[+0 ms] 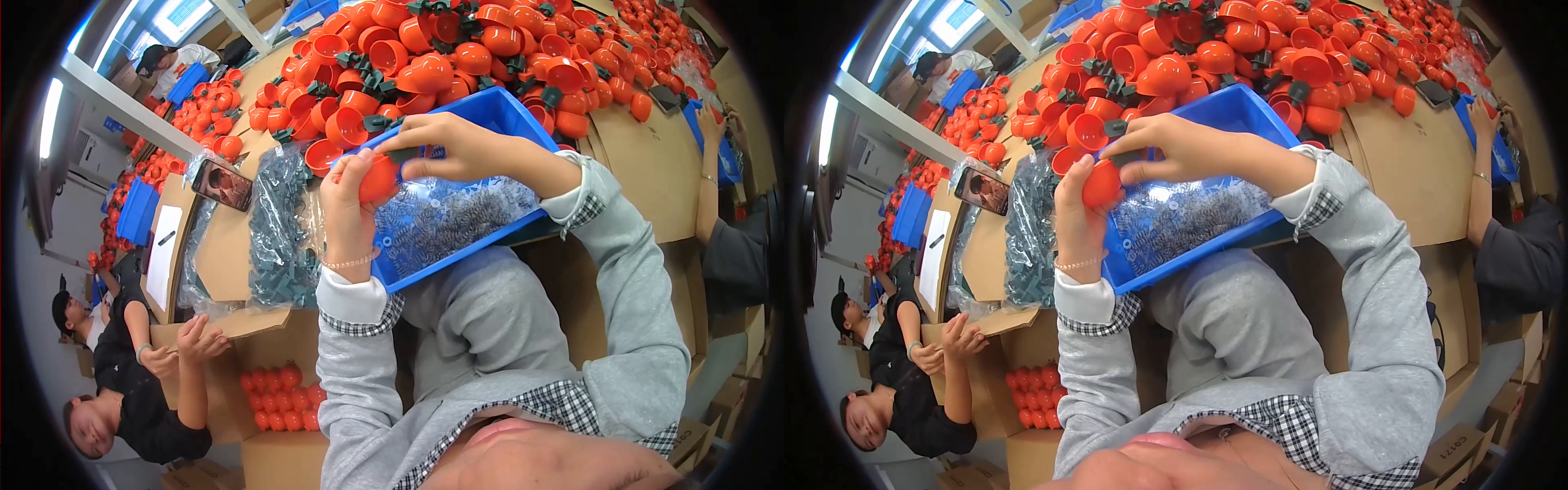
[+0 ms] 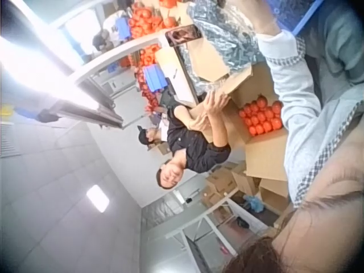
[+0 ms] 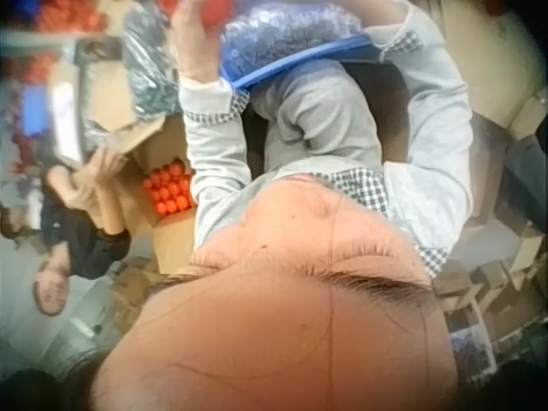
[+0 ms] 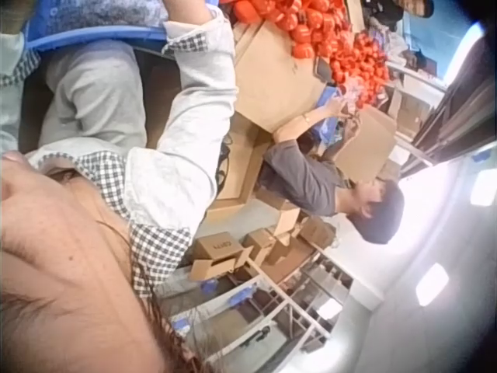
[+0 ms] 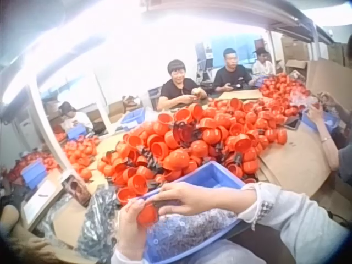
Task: Assembling small plastic components into red fruit-shaped objects by inserting a green stem into a red cup.
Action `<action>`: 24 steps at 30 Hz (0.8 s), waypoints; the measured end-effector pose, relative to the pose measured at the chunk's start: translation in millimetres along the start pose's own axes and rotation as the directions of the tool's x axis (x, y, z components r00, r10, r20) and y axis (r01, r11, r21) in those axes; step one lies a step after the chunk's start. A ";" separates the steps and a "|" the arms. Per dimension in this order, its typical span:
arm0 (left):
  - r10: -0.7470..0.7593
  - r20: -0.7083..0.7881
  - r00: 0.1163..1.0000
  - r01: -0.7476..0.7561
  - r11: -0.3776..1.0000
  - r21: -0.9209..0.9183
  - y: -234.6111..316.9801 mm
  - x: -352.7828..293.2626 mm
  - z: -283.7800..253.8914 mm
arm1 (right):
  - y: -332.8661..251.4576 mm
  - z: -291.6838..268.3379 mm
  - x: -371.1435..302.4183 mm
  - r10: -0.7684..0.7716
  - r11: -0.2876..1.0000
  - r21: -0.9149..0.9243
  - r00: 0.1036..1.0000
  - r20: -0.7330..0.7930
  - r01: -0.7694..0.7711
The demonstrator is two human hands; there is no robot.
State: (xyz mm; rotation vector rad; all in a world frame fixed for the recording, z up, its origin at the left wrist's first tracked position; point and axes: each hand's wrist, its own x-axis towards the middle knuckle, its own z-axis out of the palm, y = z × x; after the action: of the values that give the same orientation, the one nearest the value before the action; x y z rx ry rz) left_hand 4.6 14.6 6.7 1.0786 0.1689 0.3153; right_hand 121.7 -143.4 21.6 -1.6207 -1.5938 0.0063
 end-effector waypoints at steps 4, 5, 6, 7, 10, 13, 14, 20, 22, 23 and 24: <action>0.065 0.020 0.998 -0.065 0.998 -0.024 0.9 -0.2 5.3 | 13.8 4.9 6.0 0.078 0.974 0.218 0.995 -0.064 -0.062; 0.079 0.040 0.996 -0.077 0.996 -0.049 1.3 -0.5 3.8 | 15.2 3.7 6.8 0.074 0.977 0.207 0.995 -0.072 -0.057; 0.093 0.058 0.994 -0.088 0.993 -0.078 2.2 -2.4 4.7 | 18.4 0.5 7.5 0.141 0.932 0.343 0.989 -0.053 -0.114; 0.101 0.069 0.993 -0.095 0.992 -0.080 3.6 -5.8 5.7 | 22.1 -3.0 9.2 0.202 0.866 0.472 0.979 -0.024 -0.167; 0.340 -0.078 0.937 -0.307 0.910 0.279 13.4 -28.6 1.2 | 33.1 -35.2 19.8 0.467 0.759 0.598 0.855 -0.224 -0.258; 0.447 -0.237 0.863 -0.337 0.858 0.388 23.6 -64.0 -28.5 | 47.3 -83.6 48.7 0.557 0.552 0.797 0.603 -0.571 0.244; 0.542 -0.293 0.787 -0.416 0.819 0.396 18.3 -74.9 -49.9 | 55.8 -98.0 54.0 0.501 0.552 0.788 0.648 -0.574 0.272; 0.632 -0.521 0.574 -0.319 0.758 0.569 5.3 -189.9 -173.6 | 9.5 -22.8 45.5 0.127 0.874 0.443 0.973 0.192 -0.201; 0.865 -0.238 0.441 -0.064 0.295 0.953 -14.1 -218.7 -215.8 | 28.7 1.1 24.1 0.067 0.976 0.147 0.867 0.493 -0.159; 0.838 -0.196 0.509 0.015 0.219 0.976 -20.3 -224.5 -226.0 | 17.8 -3.8 16.7 0.224 0.974 -0.137 0.800 0.557 -0.178; 0.741 -0.348 0.575 0.203 0.283 0.937 -23.2 -234.8 -238.7 | 26.5 1.9 4.6 0.259 0.946 -0.303 0.834 0.487 -0.117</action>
State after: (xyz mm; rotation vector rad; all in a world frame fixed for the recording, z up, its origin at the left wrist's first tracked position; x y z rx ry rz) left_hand -281.3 126.1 -129.2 2.1498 1.0769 1.2019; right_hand 143.3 -134.2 8.4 -2.1108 -1.8852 0.3902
